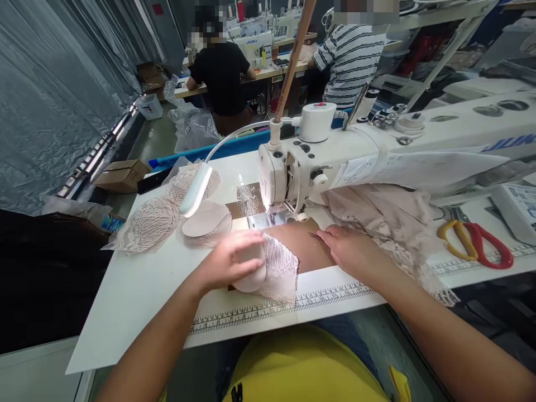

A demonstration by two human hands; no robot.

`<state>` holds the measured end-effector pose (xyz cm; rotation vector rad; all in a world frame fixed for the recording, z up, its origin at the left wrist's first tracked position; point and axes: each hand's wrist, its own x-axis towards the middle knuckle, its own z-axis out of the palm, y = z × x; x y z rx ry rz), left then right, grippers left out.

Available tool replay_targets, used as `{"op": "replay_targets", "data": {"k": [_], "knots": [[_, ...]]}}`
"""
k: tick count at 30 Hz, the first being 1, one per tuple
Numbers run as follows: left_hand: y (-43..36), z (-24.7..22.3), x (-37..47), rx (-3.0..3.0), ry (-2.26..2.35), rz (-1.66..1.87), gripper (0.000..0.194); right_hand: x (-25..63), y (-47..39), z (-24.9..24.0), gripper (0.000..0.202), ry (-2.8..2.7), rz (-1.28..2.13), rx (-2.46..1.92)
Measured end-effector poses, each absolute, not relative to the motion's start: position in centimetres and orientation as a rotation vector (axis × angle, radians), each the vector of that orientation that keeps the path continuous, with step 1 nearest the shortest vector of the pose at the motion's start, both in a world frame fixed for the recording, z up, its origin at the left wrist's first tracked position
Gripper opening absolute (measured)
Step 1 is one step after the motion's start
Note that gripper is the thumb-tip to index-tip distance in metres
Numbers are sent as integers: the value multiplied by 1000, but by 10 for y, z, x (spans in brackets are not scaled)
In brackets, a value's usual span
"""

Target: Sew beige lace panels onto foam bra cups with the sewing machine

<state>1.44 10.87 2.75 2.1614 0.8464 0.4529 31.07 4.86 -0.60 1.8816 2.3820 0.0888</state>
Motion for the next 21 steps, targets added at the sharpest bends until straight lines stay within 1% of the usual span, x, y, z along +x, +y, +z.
{"op": "replay_targets", "data": {"k": [3,5,7,9,11,13,16,19,21], "knots": [[131,14,11,2009,1121,487,63,312,50,-7,26,2424,169,1961],[141,6,10,1879,1155,441,71,314,48,-5,28,2513,214,2000],[144,2,10,1764,1117,425,67,314,45,-2,30,2669,246,2032],[142,1,12,1652,1068,426,55,311,41,3,31,2860,189,2037],[137,2,14,1520,1007,417,43,305,38,7,32,3010,-38,2001],[132,2,17,1398,951,425,36,294,40,9,35,3043,-349,1958],[128,2,21,1285,909,476,35,278,51,10,38,2967,-717,1935],[124,3,23,1255,854,491,33,264,64,11,39,2947,-991,1890],[123,4,23,1280,818,494,30,257,71,13,38,2953,-1108,1853]]}}
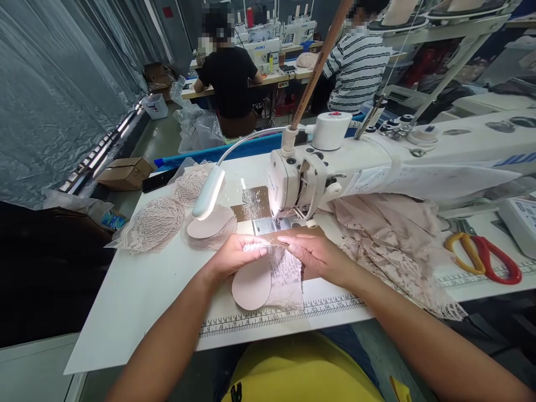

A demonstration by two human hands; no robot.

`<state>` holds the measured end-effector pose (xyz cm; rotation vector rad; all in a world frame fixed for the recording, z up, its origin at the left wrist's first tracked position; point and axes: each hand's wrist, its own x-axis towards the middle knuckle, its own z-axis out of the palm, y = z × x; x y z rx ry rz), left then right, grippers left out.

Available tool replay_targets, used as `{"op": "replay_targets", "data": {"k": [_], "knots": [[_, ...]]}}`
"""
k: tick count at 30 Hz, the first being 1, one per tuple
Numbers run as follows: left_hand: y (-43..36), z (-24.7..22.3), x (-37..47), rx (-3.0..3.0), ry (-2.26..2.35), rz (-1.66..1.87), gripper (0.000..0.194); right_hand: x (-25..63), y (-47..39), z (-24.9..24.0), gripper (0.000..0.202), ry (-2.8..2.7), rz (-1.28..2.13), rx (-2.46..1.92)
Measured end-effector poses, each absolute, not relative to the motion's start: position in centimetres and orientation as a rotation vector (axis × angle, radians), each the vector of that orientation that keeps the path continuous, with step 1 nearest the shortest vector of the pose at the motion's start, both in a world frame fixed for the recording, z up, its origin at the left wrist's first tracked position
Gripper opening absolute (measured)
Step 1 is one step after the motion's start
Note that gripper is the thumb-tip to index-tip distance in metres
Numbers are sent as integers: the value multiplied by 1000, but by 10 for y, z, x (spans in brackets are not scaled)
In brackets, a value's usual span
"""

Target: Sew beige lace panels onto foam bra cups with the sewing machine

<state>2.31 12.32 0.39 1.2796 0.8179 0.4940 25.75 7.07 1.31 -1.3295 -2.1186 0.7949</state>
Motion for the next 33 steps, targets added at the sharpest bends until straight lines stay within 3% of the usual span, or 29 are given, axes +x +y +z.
{"op": "replay_targets", "data": {"k": [11,15,26,33], "knots": [[120,3,23,1276,665,453,35,232,74,23,22,-2017,935,-1227],[120,0,23,1265,654,452,27,226,73,22,15,-1983,974,-1247],[117,0,26,1298,698,393,33,233,76,19,16,-1941,1072,-1240],[116,-1,28,1409,706,365,48,225,75,15,16,-1935,1061,-1243]]}}
